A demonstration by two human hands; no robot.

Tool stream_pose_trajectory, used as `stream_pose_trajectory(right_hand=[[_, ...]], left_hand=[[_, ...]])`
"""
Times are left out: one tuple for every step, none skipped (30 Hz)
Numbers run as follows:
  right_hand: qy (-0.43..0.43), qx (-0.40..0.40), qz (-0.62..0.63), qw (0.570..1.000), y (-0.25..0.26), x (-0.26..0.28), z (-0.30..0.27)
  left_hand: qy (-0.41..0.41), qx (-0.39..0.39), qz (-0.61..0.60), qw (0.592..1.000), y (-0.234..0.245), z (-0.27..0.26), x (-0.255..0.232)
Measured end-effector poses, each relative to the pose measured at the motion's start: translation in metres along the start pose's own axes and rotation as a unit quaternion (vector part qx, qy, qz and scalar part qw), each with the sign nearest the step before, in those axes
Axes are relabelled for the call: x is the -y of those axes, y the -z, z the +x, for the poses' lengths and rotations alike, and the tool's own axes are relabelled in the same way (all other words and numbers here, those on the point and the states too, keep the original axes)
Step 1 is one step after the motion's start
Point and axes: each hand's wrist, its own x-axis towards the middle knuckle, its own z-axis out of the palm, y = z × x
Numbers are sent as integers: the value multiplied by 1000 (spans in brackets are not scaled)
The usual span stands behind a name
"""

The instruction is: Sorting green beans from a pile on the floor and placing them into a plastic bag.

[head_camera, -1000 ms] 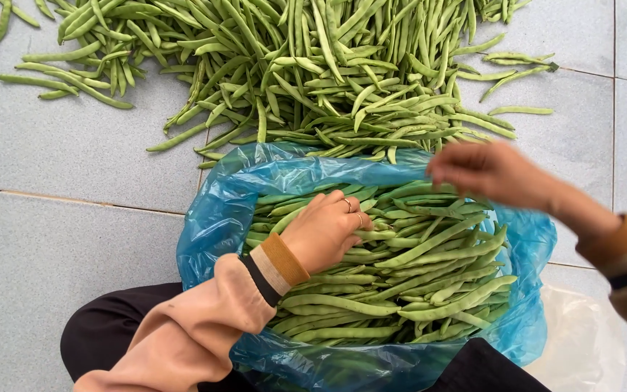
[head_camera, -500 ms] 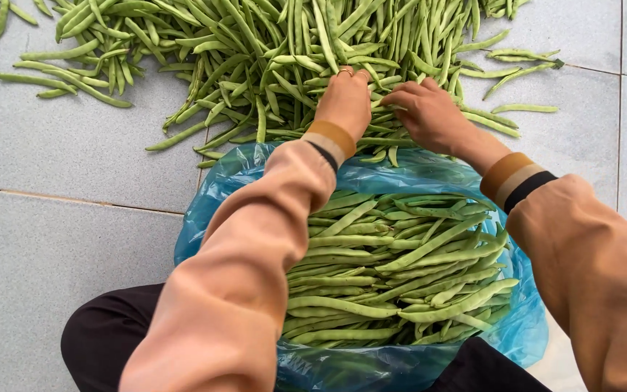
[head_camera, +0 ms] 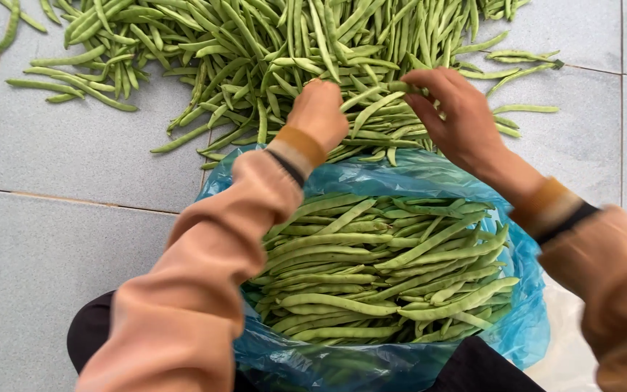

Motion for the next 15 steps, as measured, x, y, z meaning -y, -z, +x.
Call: stream_pose_trajectory(right_hand=[[1, -3, 2, 1000, 8, 16, -7], [37, 6, 9, 999, 20, 32, -16], [73, 15, 16, 997, 32, 47, -26], [74, 12, 17, 997, 33, 66, -40], [55, 62, 49, 995, 34, 85, -54], [37, 114, 82, 989, 36, 105, -69], [37, 112, 82, 990, 27, 109, -84], [-6, 188, 82, 979, 19, 114, -100], [-48, 263, 82, 960, 11, 120, -115], [-48, 260, 81, 961, 11, 126, -122], [-101, 259, 105, 955, 11, 133, -129], [-154, 257, 130, 945, 12, 140, -136], [-154, 255, 128, 946, 20, 142, -145], [-248, 180, 183, 934, 27, 145, -154], [-337, 103, 235, 906, 33, 149, -162]], left_hand=[[0, -1, 3, 1000, 9, -14, 15], [-55, -21, 7, 998, 15, -27, 28], [-110, -40, 10, 993, 22, -41, 40], [-111, -41, 13, 993, 37, -62, 38], [-106, 15, -5, 994, 53, -84, 36], [-100, 71, -23, 992, 69, -106, 34], [-101, 70, -21, 992, 69, -121, 38], [-70, 136, -5, 988, 70, -136, 42], [-38, 201, 12, 979, 71, -152, 46], [-40, 199, 14, 979, 68, -157, 50], [-23, 231, 39, 972, 64, -163, 54], [-5, 263, 63, 963, 60, -168, 58], [-7, 261, 65, 963, 60, -167, 57], [-7, 276, 83, 958, 61, -167, 58], [-7, 290, 101, 952, 62, -166, 60]])
